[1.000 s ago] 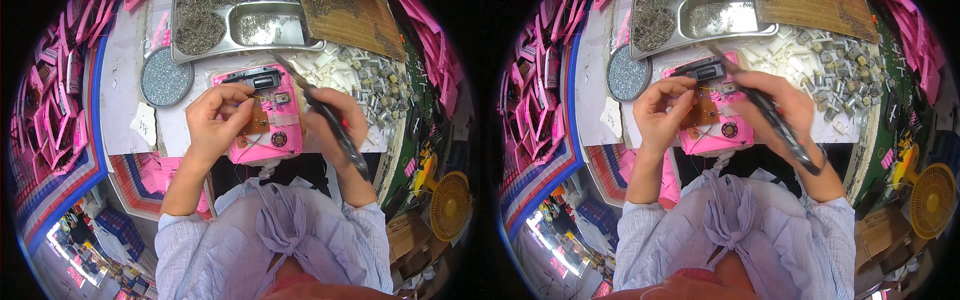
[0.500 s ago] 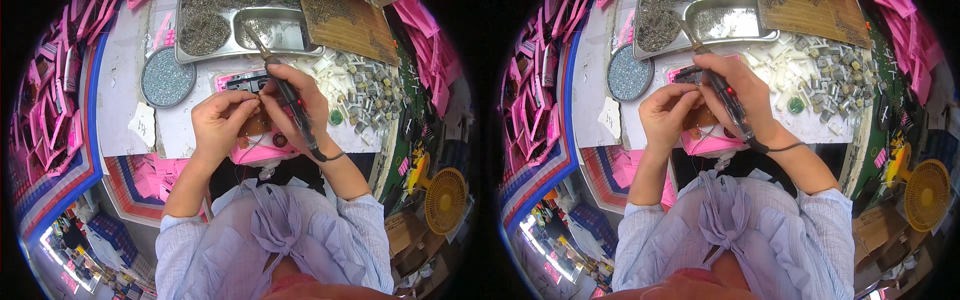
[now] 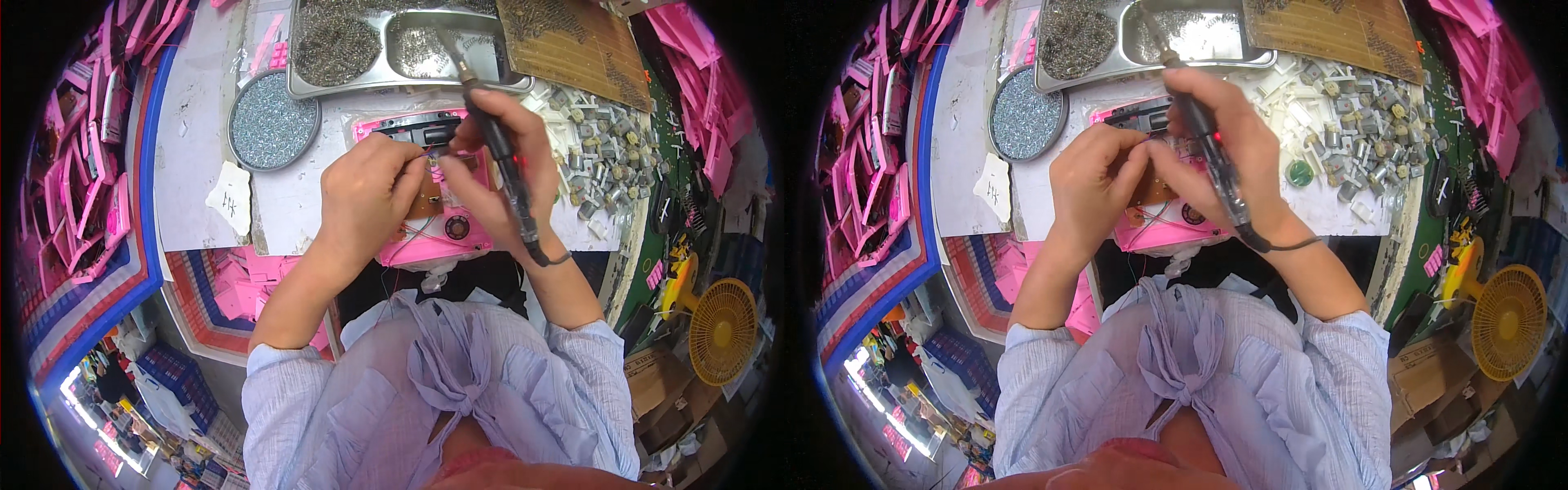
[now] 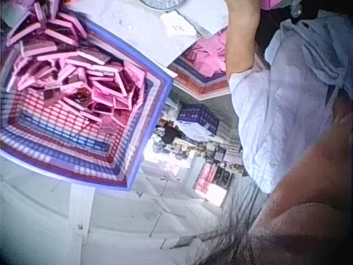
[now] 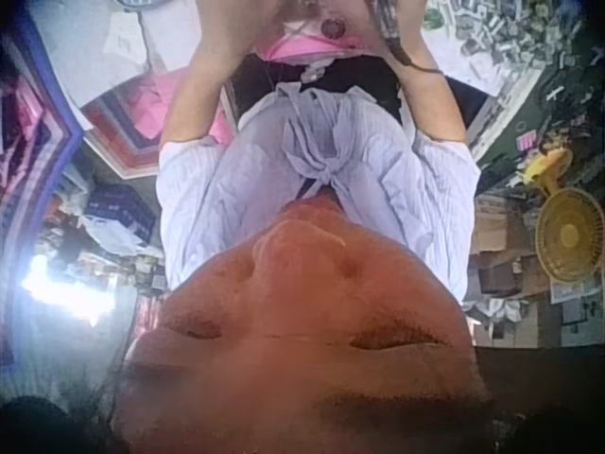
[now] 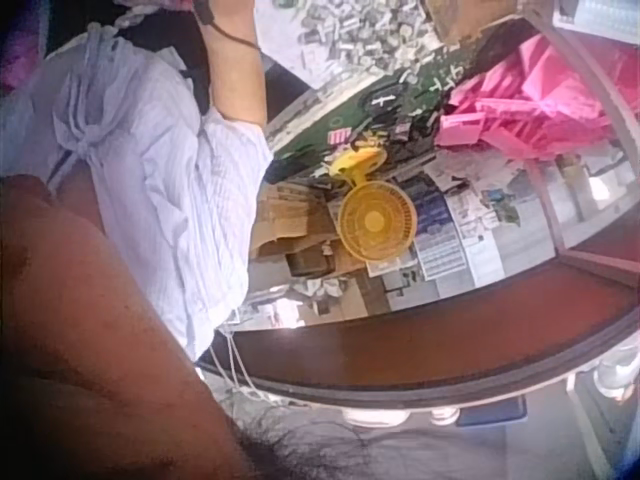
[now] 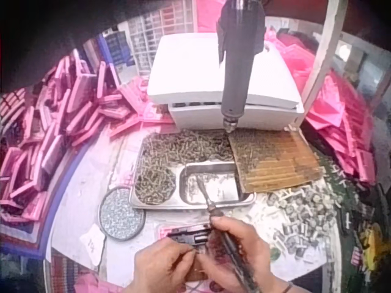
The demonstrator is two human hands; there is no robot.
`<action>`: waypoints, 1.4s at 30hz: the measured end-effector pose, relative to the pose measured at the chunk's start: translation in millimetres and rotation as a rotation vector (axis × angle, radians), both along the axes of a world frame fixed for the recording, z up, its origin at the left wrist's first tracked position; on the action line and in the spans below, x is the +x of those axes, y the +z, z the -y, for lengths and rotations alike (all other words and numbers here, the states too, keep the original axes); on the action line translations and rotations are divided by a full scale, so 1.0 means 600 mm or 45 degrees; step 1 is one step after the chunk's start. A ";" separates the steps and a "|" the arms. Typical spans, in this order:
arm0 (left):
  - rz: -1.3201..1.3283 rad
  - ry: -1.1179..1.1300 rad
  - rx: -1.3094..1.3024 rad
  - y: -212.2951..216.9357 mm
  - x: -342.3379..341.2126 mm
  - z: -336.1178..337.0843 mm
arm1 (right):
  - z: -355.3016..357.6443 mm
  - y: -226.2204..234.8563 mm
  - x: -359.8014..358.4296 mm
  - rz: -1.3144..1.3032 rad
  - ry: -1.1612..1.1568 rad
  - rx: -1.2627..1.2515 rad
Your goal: Assembling electronic components into a pink toy casing, including soldering wires and using an electric screwdriver.
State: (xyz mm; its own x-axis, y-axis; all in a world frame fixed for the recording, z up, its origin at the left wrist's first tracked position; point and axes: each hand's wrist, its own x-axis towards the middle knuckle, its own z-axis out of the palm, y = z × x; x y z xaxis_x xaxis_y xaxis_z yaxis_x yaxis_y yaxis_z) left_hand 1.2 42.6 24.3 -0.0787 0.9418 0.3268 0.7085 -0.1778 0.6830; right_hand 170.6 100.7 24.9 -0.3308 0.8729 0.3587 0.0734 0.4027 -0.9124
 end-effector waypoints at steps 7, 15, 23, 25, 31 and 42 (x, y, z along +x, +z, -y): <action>0.268 0.047 -0.149 0.001 0.010 0.002 | -0.002 -0.009 -0.008 0.138 0.021 0.188; 0.924 0.059 -0.492 0.003 -0.004 0.010 | -0.001 -0.019 -0.002 0.163 0.045 0.250; 0.148 -0.016 -0.168 0.008 -0.007 -0.005 | -0.012 -0.023 0.024 0.072 -0.087 0.288; 0.120 -0.008 -0.199 0.007 0.000 -0.006 | -0.015 -0.021 0.047 0.073 -0.130 0.316; 0.033 -0.005 -0.189 0.000 0.000 -0.010 | -0.004 -0.005 0.095 0.161 -0.053 0.297; 0.075 0.000 -0.204 0.002 -0.008 -0.013 | -0.001 -0.004 0.116 0.154 0.176 0.455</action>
State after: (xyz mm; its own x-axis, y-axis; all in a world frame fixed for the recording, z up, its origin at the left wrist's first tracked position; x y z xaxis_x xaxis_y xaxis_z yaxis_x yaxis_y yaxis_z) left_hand -3.4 50.5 25.7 -0.0936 0.9814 0.1674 0.6667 -0.0631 0.7427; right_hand 240.4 101.4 22.6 -0.4946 0.6448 0.5827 0.0947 0.7064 -0.7014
